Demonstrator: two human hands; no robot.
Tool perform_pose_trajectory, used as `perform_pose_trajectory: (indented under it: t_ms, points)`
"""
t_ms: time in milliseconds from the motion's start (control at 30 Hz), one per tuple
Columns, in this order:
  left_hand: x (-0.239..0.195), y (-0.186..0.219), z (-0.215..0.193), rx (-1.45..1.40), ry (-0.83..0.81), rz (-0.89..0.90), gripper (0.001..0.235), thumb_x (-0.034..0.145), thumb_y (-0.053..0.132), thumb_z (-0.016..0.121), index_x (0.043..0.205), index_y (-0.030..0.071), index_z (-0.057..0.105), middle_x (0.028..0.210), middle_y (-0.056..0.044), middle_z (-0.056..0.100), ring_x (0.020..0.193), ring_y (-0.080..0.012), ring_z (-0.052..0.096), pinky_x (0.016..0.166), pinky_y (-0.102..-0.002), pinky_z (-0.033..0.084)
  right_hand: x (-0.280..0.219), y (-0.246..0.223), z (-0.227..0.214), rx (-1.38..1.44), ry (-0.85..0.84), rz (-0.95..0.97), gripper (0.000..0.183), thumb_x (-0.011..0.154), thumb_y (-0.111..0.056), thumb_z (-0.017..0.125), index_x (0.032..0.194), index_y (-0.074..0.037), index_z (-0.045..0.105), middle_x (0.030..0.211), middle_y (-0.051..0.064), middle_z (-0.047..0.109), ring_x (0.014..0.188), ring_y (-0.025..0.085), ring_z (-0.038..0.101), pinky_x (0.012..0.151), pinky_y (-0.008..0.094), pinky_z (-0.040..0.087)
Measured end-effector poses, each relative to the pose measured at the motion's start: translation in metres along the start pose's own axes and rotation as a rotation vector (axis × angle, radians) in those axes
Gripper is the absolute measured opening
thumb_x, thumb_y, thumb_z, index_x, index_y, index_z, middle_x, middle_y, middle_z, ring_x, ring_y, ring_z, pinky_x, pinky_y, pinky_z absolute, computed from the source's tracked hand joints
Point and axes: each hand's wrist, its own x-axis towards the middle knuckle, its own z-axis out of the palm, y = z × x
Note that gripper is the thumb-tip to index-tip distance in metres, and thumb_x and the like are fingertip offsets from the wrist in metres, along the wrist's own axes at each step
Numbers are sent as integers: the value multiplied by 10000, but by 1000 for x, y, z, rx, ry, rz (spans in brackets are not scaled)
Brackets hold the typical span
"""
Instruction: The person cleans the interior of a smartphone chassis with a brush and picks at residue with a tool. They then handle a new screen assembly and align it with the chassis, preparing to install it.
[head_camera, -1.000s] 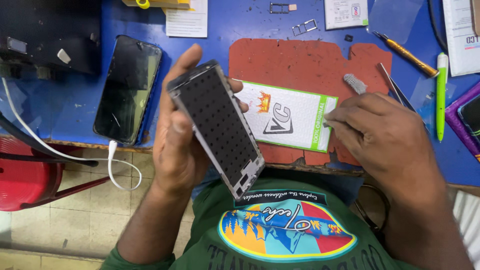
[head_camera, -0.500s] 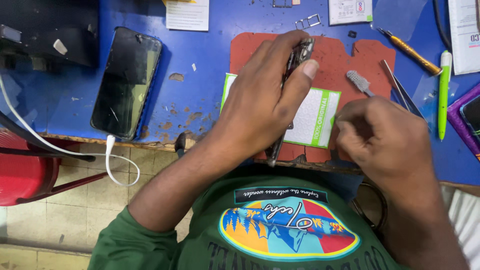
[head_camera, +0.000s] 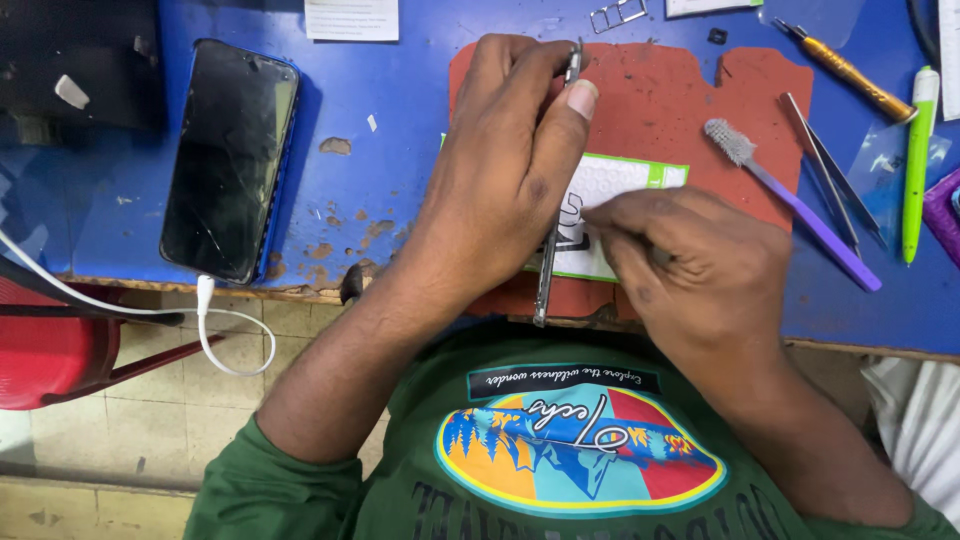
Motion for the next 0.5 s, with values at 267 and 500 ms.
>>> perform_pose_trajectory:
  t_ms: [267, 500]
  points:
    - [-1, -2, -3, -39, -10, 11, 299, 1186, 214, 508, 1343, -39, 543, 1203, -159, 552, 1133, -283, 603, 1037, -372, 495, 13, 11, 9, -107, 30, -65, 143, 940, 4, 804, 1066, 0, 734, 998, 116, 698, 859, 217, 699, 739, 320, 542]
    - [-2, -1, -4, -43, -8, 24, 312, 1197, 221, 504, 1367, -39, 530, 1218, -160, 547, 1144, -285, 602, 1046, -378, 495, 30, 11, 11, -208, 71, -189, 153, 881, 35, 800, 998, 32, 701, 950, 143, 666, 880, 319, 667, 766, 413, 523]
